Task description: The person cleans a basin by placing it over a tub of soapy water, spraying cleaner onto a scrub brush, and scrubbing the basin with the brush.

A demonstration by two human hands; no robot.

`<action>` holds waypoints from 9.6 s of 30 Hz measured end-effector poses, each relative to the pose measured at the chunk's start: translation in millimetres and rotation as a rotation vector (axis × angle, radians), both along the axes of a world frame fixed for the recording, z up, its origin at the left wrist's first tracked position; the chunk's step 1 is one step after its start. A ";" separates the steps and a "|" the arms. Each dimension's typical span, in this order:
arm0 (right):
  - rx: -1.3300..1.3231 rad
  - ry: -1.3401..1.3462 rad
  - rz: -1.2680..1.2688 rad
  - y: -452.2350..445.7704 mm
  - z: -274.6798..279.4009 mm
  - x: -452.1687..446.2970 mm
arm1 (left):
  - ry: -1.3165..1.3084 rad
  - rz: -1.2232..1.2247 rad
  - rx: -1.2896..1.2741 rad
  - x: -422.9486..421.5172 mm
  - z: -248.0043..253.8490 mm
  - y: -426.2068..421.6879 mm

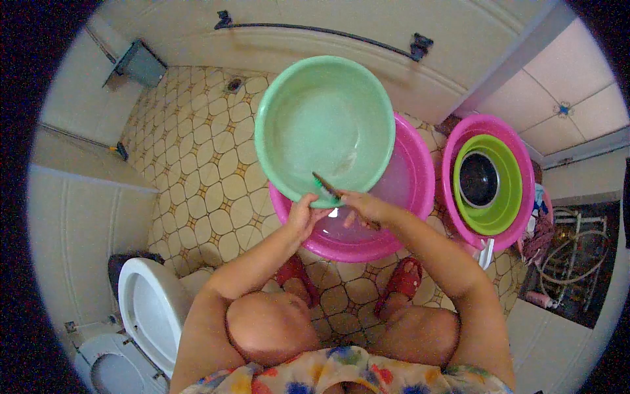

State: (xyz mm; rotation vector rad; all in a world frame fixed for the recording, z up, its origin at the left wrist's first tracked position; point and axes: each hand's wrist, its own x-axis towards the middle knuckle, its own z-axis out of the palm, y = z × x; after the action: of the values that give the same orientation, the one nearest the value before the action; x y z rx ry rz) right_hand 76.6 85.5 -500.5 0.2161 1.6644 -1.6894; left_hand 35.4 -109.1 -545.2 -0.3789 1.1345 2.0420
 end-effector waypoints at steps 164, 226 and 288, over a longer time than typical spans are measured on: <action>1.135 0.653 0.403 -34.5 -26.8 -148.5 | 0.383 -0.180 -0.619 -100.4 -10.0 -63.4; 0.892 0.392 -0.520 -54.7 -52.7 -174.1 | 0.444 0.252 -0.645 -108.6 36.0 -49.7; 0.783 0.781 0.320 -23.2 -57.6 -157.1 | 0.413 0.238 -0.540 -97.2 16.6 -48.0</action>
State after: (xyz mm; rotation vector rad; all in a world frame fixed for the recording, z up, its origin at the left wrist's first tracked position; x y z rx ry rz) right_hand -80.5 62.2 -558.1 -0.3851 2.7104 -0.8294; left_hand -61.8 -157.0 -528.6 -0.3745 1.9898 2.0438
